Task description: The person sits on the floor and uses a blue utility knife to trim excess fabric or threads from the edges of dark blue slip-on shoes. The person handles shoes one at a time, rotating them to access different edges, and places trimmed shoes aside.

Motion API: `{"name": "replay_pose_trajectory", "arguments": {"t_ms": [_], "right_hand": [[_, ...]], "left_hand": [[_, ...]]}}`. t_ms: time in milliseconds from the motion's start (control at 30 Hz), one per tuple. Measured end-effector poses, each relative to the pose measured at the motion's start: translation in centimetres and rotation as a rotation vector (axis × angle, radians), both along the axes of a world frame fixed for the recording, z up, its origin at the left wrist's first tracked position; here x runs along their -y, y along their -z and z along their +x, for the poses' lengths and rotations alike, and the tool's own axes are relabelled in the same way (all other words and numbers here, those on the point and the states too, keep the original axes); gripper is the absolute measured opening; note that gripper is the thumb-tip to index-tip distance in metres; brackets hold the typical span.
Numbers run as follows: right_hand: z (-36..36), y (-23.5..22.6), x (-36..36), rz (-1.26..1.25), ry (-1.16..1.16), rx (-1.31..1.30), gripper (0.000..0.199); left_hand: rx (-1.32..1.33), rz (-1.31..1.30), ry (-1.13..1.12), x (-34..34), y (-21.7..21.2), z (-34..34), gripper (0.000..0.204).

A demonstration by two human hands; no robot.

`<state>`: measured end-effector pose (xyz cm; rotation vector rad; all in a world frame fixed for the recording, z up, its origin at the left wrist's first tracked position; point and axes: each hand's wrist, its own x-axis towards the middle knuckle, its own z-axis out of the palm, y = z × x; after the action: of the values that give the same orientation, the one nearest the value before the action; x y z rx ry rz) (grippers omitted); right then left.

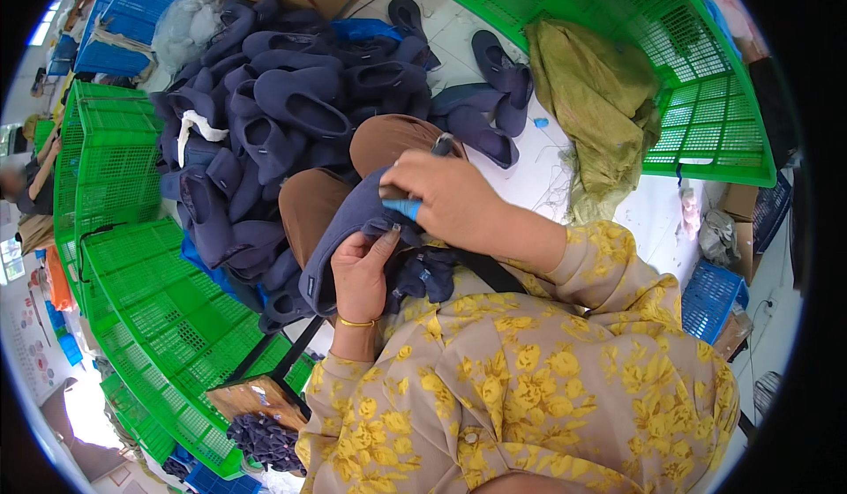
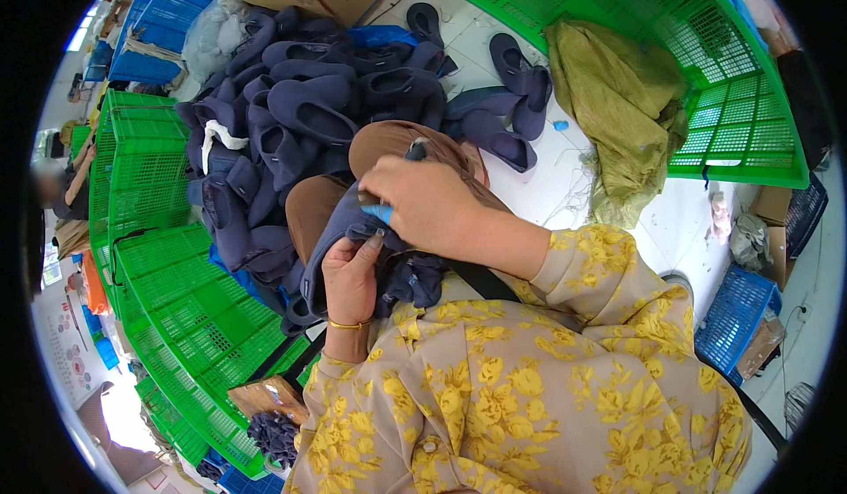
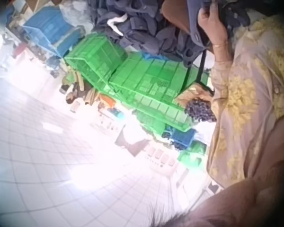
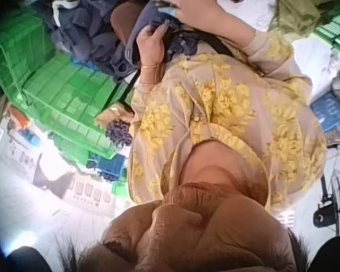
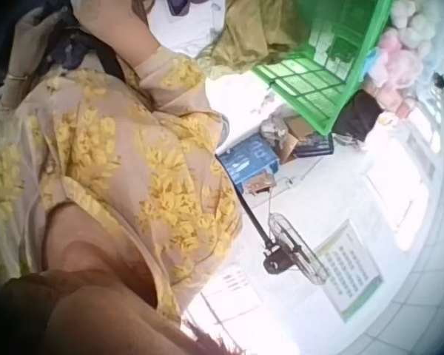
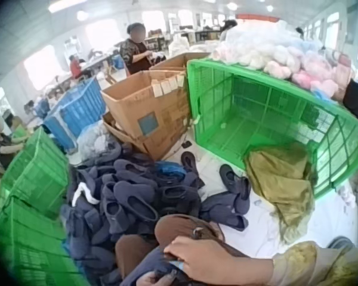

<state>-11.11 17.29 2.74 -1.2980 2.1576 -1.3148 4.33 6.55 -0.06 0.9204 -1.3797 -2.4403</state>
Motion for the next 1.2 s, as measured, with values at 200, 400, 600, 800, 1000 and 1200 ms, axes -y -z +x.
{"name": "replay_pose_trajectory", "arguments": {"t_ms": [200, 400, 600, 800, 1000, 1200], "right_hand": [[1.3, -0.5, 0.2, 0.271, -0.105, -0.046, 0.02], [1.4, -0.2, 0.7, -0.029, -0.043, 0.036, 0.011], [-3.4, -3.6, 1.0, -0.43, 0.038, 1.402, 0.011], [-14.5, -10.1, -5.4, -0.708, 0.12, 0.834, 0.012], [-18.2, -13.3, -9.9, -1.041, 0.759, 0.407, 0.014], [-7.9, -2.2, -6.6, -0.23, 0.297, 0.326, 0.014]], "left_hand": [[-0.006, -0.02, 0.041, 0.0, 0.6, 0.4, 0.02], [0.024, -0.023, 0.042, 0.3, 0.8, 0.5, 0.017], [0.047, 0.041, 0.068, 1.0, 0.1, -0.3, 0.015], [0.113, 0.041, 0.023, 0.6, -0.4, -0.8, 0.011], [0.136, -0.043, 0.1, 0.9, 0.3, -0.8, 0.017], [0.048, 0.102, 0.08, 1.4, 0.6, -0.5, 0.019]]}}
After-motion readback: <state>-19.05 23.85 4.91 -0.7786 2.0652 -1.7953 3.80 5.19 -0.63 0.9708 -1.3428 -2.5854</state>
